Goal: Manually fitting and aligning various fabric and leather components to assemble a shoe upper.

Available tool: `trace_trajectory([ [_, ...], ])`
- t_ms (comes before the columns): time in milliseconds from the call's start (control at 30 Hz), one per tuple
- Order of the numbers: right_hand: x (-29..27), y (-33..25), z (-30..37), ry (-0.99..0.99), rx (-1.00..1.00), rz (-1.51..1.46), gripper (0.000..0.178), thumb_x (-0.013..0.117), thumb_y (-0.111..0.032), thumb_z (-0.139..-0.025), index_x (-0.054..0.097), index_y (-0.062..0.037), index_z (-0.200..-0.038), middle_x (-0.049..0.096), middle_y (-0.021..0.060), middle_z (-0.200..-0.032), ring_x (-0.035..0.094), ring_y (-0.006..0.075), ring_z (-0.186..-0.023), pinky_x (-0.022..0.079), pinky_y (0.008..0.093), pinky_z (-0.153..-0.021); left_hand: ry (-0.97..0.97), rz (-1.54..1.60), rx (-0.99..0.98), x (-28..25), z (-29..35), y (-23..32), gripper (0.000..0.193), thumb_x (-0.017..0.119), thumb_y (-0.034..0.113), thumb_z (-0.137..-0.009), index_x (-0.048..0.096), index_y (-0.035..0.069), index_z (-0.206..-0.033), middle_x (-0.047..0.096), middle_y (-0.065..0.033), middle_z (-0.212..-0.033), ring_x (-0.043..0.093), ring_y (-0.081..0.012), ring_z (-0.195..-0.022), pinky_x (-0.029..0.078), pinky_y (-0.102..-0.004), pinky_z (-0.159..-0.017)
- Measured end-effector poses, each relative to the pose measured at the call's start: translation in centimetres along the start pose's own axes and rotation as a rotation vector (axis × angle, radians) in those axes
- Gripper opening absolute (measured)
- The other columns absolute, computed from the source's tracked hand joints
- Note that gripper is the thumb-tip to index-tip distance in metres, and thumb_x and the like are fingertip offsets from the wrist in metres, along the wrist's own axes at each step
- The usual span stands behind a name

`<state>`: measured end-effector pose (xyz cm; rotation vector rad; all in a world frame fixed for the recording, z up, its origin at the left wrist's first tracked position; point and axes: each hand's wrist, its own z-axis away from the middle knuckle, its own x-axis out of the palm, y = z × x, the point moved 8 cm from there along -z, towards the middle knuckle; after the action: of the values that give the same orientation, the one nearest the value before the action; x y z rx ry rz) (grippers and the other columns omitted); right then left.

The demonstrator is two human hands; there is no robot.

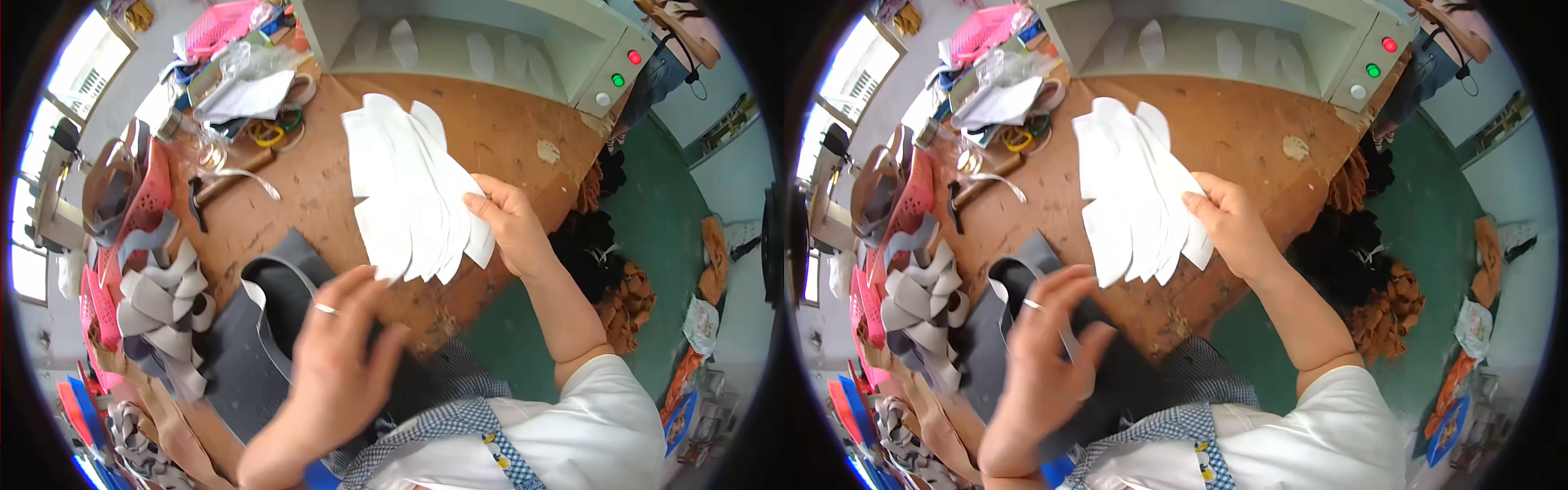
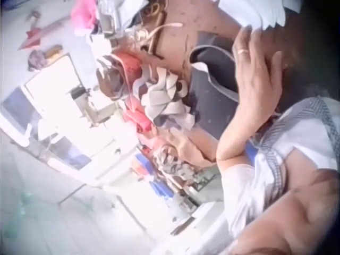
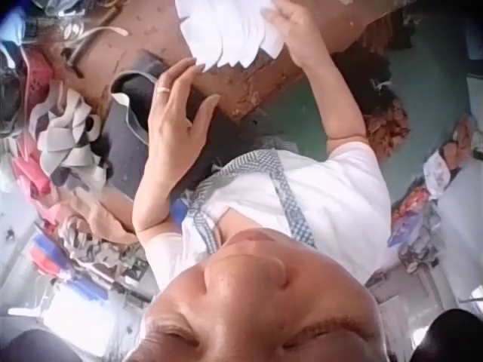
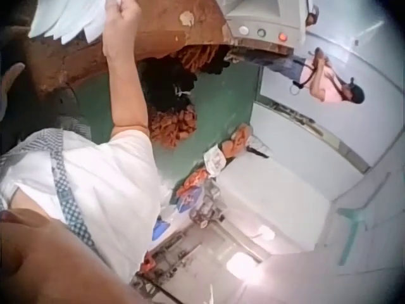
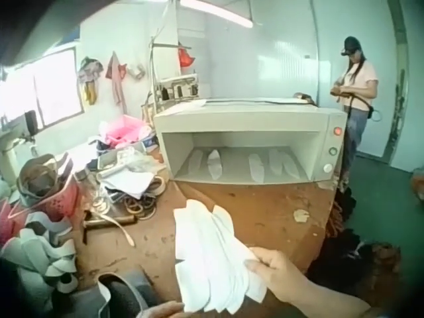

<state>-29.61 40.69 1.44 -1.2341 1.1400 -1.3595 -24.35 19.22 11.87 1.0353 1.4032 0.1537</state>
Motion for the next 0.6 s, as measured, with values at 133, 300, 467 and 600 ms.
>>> trace_trajectory([
  [133,-1.4,2.2,2.9,0.061,0.056,-0.135,0.032,0.053,-0.009,-0.097,0.058,0.0087,-0.123,0.068,0.0091,-0.109,0.063,0.0109,-0.097,0.049,0.0258,-0.086,0.114,-0.327,0.146,5.5,2.1,1.5,0.056,0.077,0.005,-0.071,0.057,-0.004,-0.123,0.052,-0.0228,-0.129,0.048,-0.0411,-0.128,0.038,-0.0519,-0.108],
  [300,-3.1,3.7,4.8,0.056,0.090,0.048,0.032,0.055,-0.010,-0.097,0.058,0.0087,-0.123,0.070,0.0121,-0.107,0.067,0.0197,-0.094,0.051,0.0305,-0.086,0.087,-0.251,0.311,11.8,3.2,-2.2,0.025,0.068,0.002,-0.075,0.062,-0.007,-0.097,0.061,-0.0223,-0.113,0.056,-0.0371,-0.121,0.041,-0.0529,-0.106],
  [467,0.7,-1.3,8.3,0.293,-0.564,1.268,0.047,0.058,-0.004,-0.089,0.046,0.0053,-0.134,0.044,0.0272,-0.140,0.044,0.0420,-0.129,0.040,0.0460,-0.106,0.107,-0.418,0.462,14.3,3.3,-1.3,0.021,0.066,0.000,-0.080,0.059,-0.007,-0.098,0.064,-0.0186,-0.106,0.063,-0.0340,-0.111,0.047,-0.0509,-0.101],
  [600,3.0,4.5,9.3,0.070,-0.590,1.357,0.052,0.057,-0.009,-0.089,0.043,0.0127,-0.135,0.044,0.0282,-0.142,0.043,0.0377,-0.135,0.035,0.0444,-0.112,0.088,-0.308,0.461,13.3,1.7,-0.6,0.015,0.062,-0.004,-0.081,0.055,-0.006,-0.094,0.061,-0.0180,-0.098,0.065,-0.0336,-0.092,0.054,-0.0428,-0.085],
])
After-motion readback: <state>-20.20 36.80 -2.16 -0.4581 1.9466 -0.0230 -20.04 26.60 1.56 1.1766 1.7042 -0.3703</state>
